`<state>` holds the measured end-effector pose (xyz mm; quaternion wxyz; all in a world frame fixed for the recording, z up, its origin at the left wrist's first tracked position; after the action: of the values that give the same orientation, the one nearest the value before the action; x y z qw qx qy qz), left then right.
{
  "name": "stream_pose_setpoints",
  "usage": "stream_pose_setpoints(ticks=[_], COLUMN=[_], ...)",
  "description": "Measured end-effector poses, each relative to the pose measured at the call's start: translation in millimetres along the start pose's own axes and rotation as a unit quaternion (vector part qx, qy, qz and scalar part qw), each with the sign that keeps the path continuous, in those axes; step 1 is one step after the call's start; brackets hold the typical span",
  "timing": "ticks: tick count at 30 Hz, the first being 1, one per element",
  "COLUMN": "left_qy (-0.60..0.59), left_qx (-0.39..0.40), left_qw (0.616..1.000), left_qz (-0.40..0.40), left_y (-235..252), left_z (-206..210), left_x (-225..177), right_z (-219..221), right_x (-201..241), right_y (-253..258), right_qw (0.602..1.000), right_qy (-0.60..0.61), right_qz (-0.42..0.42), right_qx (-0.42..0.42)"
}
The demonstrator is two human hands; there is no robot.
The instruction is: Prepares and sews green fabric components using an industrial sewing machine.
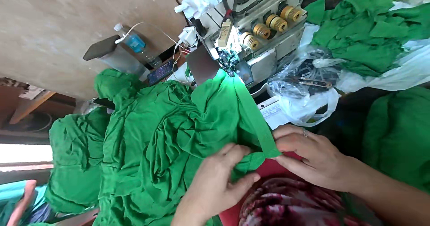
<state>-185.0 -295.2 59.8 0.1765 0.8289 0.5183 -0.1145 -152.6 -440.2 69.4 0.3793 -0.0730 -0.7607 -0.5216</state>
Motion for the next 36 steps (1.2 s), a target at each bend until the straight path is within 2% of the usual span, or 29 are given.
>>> stream_pose_setpoints(ticks=[2, 4, 6, 10, 14, 20, 23, 26, 30, 33, 36], left_qy=[0.169, 0.251, 0.284, 0.179, 0.215, 0.186, 0.19, 0.119, 0.025, 0.074, 0.159], left_qx=[-0.039, -0.058, -0.071, -0.032, -0.007, -0.035, -0.054, -0.063, -0.004, 0.018, 0.01], left_qw=[0.985, 0.966, 0.956, 0.98, 0.974, 0.977, 0.974, 0.985, 0.996, 0.993, 0.983], left_qz=[0.008, 0.013, 0.028, 0.082, 0.07, 0.098, 0.111, 0.106, 0.085, 0.095, 0.094], left_y=[2.8, 5.5, 7.8, 13.5, 23.5, 24.2, 22.4, 23.2, 27.5, 26.8, 27.2], left_z=[-20.3, -39.9, -52.9, -51.8, -39.8, -49.1, -52.2, -52.1, -38.6, -34.4, -43.5], left_x=[-1.6, -10.3, -24.2, -38.5, -32.0, -46.0, -52.5, -47.5, -40.6, -33.9, -33.8], right_z=[-0.9, 1.6, 5.6, 12.2, 11.4, 10.5, 12.9, 14.2, 15.4, 17.3, 14.6], right_x=[-0.7, -3.6, -6.4, -7.4, -9.9, -18.3, -14.6, -1.4, 8.4, 3.5, -4.4], right_y=[0.3, 0.6, 1.4, 2.2, 2.9, 5.0, 7.9, 11.5, 10.0, 8.3, 10.7], right_qw=[1.0, 0.999, 0.997, 0.995, 0.993, 0.987, 0.989, 0.994, 0.995, 0.993, 0.993], right_qy=[-0.003, -0.01, 0.001, 0.012, -0.001, -0.018, -0.015, -0.005, -0.019, -0.027, -0.002], right_qz=[0.012, 0.034, 0.058, 0.085, 0.107, 0.146, 0.127, 0.078, 0.051, 0.063, 0.093], right_qx=[0.02, 0.037, 0.043, 0.059, 0.058, 0.063, 0.069, 0.071, 0.087, 0.096, 0.066])
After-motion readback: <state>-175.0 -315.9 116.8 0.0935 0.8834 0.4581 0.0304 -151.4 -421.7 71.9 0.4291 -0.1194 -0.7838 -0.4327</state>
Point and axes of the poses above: each hand's wrist, its own y-axis towards the middle knuckle, its own z-axis out of the palm, x = y × z, the point moved 10 cm from there along y, towards the middle knuckle, and after that the axes turned 14 degrees about y, right-handed, at the moved point
